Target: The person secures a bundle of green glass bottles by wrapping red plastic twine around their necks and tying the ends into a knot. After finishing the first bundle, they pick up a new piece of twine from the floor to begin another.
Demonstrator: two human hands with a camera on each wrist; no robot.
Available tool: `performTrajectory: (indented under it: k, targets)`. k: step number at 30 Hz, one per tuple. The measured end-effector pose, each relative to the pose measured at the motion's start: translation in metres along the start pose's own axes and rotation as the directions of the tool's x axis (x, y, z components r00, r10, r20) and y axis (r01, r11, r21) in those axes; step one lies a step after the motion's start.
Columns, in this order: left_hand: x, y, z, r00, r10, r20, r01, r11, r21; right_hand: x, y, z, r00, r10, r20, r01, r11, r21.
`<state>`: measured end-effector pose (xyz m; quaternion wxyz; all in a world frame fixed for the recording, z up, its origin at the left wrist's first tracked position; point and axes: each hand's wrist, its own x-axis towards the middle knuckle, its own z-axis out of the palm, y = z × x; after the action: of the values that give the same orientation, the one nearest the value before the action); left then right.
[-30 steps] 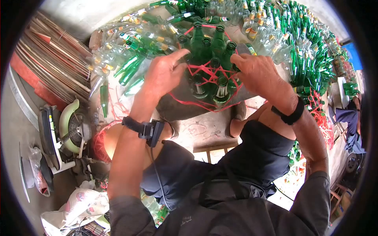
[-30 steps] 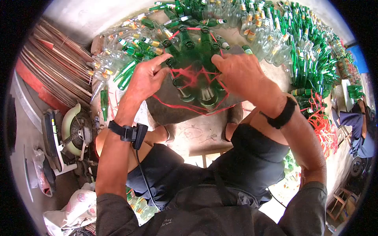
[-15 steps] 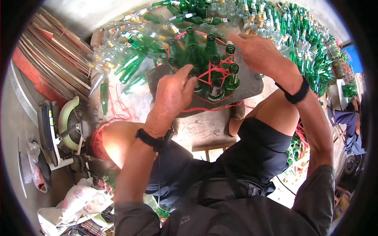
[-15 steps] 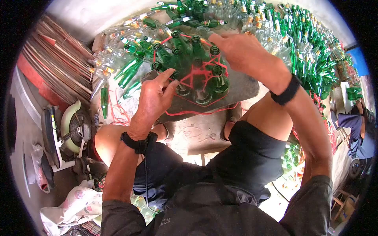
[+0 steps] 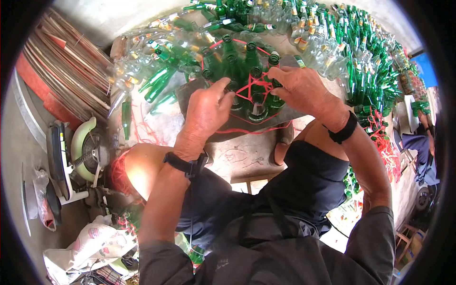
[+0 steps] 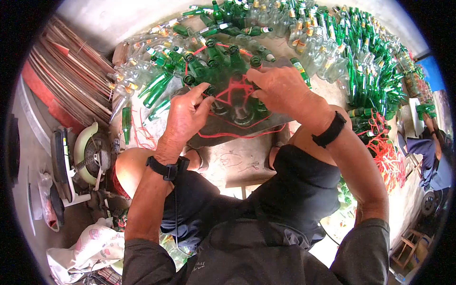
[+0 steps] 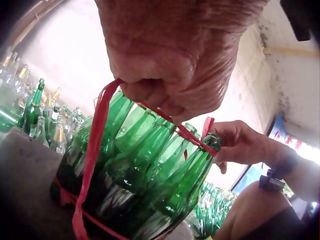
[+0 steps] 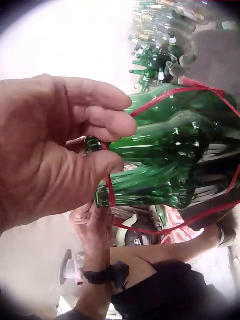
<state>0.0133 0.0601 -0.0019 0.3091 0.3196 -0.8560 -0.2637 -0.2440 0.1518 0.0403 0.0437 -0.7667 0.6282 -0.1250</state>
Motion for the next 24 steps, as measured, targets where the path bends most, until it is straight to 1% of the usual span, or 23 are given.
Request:
performTrajectory:
  k: [1,2,3,5,6,8,9,11,12,13,14,16,17,19,21,23,24]
  targets:
    - [0.001,0.002,0.0,1.0,0.001,-0.002,-0.001,1.0,-0.002,0.001,-0.001,0.0,1.0,-0.005,0.011,0.005,0.998,-0.058]
    - [0.001,0.003,-0.001,0.999,-0.032,0.009,0.032,0.999,-0.007,0.002,-0.001,0.0,1.0,-0.011,0.022,0.013,0.993,-0.115]
    - [0.001,0.006,-0.002,0.997,-0.067,0.023,0.068,0.998,-0.011,0.002,-0.001,-0.002,1.0,-0.011,0.024,0.014,0.993,-0.114]
    - [0.0,0.01,-0.002,0.995,-0.09,0.039,0.091,0.996,-0.027,0.004,0.0,-0.008,0.992,-0.017,0.123,0.043,0.977,-0.211]
    - [0.0,0.012,-0.001,0.993,-0.109,0.051,0.111,0.993,-0.045,0.006,0.002,-0.008,0.992,-0.016,0.122,0.041,0.977,-0.21]
    - [-0.002,0.016,0.003,0.995,-0.096,0.037,0.098,0.994,-0.055,0.008,0.008,-0.01,0.994,-0.103,0.042,0.11,0.972,-0.208]
    - [-0.005,0.02,0.007,0.996,-0.084,0.021,0.085,0.994,-0.067,0.01,0.012,-0.013,0.994,-0.1,0.042,0.107,0.972,-0.209]
    - [-0.012,0.028,0.019,0.997,-0.081,0.008,0.081,0.993,-0.086,0.009,0.019,-0.018,0.986,-0.091,0.141,0.123,0.962,-0.242]
    - [-0.015,0.031,0.024,0.997,-0.082,-0.013,0.081,0.992,-0.101,0.007,0.021,-0.018,0.986,-0.087,0.142,0.119,0.964,-0.239]
    - [-0.017,0.031,0.027,0.999,-0.046,-0.022,0.044,0.996,-0.075,0.005,0.022,-0.018,0.989,-0.09,0.114,0.115,0.966,-0.232]
    - [-0.018,0.032,0.03,0.999,-0.046,-0.018,0.044,0.996,-0.076,0.004,0.023,-0.018,0.992,-0.094,0.087,0.111,0.968,-0.227]
    - [-0.02,0.035,0.032,0.998,-0.013,-0.06,0.011,0.999,-0.044,0.002,0.024,-0.017,0.992,-0.095,0.082,0.11,0.972,-0.206]
    - [-0.02,0.034,0.031,0.998,-0.011,-0.057,0.008,0.999,-0.039,0.002,0.025,-0.016,0.992,-0.098,0.073,0.11,0.976,-0.187]
    - [-0.021,0.032,0.033,0.997,0.021,-0.071,-0.02,1.0,0.01,0.001,0.024,-0.016,0.994,-0.089,0.066,0.099,0.978,-0.181]
    - [-0.021,0.033,0.033,0.998,0.013,-0.062,-0.012,1.0,0.019,-0.001,0.021,-0.017,0.995,-0.079,0.058,0.089,0.98,-0.179]
    - [-0.023,0.034,0.032,0.999,0.0,-0.052,0.002,1.0,0.029,-0.005,0.014,-0.018,0.996,0.025,0.085,-0.008,0.981,-0.196]
    - [-0.022,0.034,0.032,0.998,0.009,-0.066,-0.007,1.0,0.027,-0.007,0.011,-0.017,0.996,0.023,0.083,-0.006,0.981,-0.195]
